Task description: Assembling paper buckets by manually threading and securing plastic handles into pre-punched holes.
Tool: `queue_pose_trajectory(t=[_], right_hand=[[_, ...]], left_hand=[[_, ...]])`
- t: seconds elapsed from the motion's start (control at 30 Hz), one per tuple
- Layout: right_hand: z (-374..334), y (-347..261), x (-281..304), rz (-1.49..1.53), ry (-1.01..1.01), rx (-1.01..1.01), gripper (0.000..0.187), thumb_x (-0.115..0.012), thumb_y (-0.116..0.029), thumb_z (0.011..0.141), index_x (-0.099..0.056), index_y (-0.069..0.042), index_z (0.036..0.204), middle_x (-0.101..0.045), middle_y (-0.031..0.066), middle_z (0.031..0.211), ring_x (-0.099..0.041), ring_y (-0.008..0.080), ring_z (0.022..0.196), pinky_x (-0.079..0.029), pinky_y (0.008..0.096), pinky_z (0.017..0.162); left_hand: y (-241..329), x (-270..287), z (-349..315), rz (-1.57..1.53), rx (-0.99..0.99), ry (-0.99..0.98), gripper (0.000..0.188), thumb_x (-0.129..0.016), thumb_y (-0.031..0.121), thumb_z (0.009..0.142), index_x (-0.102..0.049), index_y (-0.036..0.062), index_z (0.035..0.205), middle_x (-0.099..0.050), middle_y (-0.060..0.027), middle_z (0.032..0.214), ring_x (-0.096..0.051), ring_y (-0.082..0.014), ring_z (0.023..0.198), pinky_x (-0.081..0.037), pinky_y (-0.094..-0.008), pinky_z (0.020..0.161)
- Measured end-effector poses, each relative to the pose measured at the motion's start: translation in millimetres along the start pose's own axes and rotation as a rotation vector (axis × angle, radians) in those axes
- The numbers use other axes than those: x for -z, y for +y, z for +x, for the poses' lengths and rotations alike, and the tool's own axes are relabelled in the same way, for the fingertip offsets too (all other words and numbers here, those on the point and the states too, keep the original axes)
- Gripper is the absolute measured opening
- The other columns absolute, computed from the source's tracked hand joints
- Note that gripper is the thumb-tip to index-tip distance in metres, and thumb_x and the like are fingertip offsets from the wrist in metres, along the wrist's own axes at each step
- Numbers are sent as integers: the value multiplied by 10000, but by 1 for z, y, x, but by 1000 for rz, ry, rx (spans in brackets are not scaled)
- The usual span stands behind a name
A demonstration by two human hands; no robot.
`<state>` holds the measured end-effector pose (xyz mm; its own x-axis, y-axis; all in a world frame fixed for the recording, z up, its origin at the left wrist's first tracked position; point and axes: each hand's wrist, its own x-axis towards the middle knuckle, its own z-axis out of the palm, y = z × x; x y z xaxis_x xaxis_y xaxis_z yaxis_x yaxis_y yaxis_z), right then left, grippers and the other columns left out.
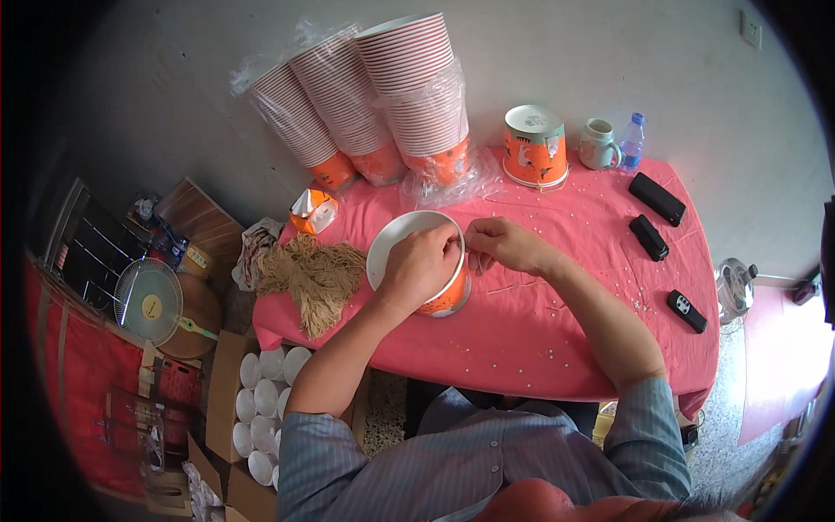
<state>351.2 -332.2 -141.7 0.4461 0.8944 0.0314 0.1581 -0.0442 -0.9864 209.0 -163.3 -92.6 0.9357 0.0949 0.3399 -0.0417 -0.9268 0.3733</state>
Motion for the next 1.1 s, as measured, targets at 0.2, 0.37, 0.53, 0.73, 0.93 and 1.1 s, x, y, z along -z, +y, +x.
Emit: queue_pose_trajectory(t=[0.2,0.37,0.53,0.73,0.93,1.1], right_hand=[[-6,-13,16,40,32,-60,205,-674,-177,1073,-693,19,1131,-749,119,894,-760,195,759,-638,348,721],[-19,-45,11,-110,118,83,273,-731,-186,1049,-719,17,1230,-721,60,798,-698,135,662,-571,309,610],[-22,-49,0,-66,161,117,225,-725,-194,1079,-761,-3,1192,-699,27,775,-640,89,626,-532,278,578],[-15,-39,7,113,153,170,208,-696,-203,1121,-781,-14,1124,-693,7,792,-637,73,672,-531,257,580],[-10,-30,12,234,132,201,226,-679,-219,1134,-776,-19,1095,-705,9,805,-656,83,686,-542,255,582],[-13,-34,16,351,181,114,228,-693,-240,1124,-768,-26,1096,-700,10,796,-649,90,645,-534,254,561]], left_hand=[[-14,25,3,103,77,156,125,-686,185,1021,-682,61,1036,-757,-198,921,-753,-423,861,-578,-514,738],[4,41,0,54,-57,220,110,-715,135,1020,-716,59,1100,-760,-143,967,-764,-348,854,-586,-451,727],[27,27,10,-155,-255,244,182,-734,90,1019,-738,57,1197,-751,-136,990,-752,-294,813,-592,-395,720],[8,13,16,-769,98,-102,305,-564,91,1070,-688,-37,1317,-789,-54,1069,-695,-113,798,-546,-307,654],[2,-1,19,-903,250,-264,184,-644,166,1094,-730,27,1179,-766,-5,985,-660,-53,763,-470,-221,579],[4,-1,23,-1075,354,-289,155,-688,195,1094,-720,45,1115,-768,-25,966,-663,-71,687,-467,-221,552]])
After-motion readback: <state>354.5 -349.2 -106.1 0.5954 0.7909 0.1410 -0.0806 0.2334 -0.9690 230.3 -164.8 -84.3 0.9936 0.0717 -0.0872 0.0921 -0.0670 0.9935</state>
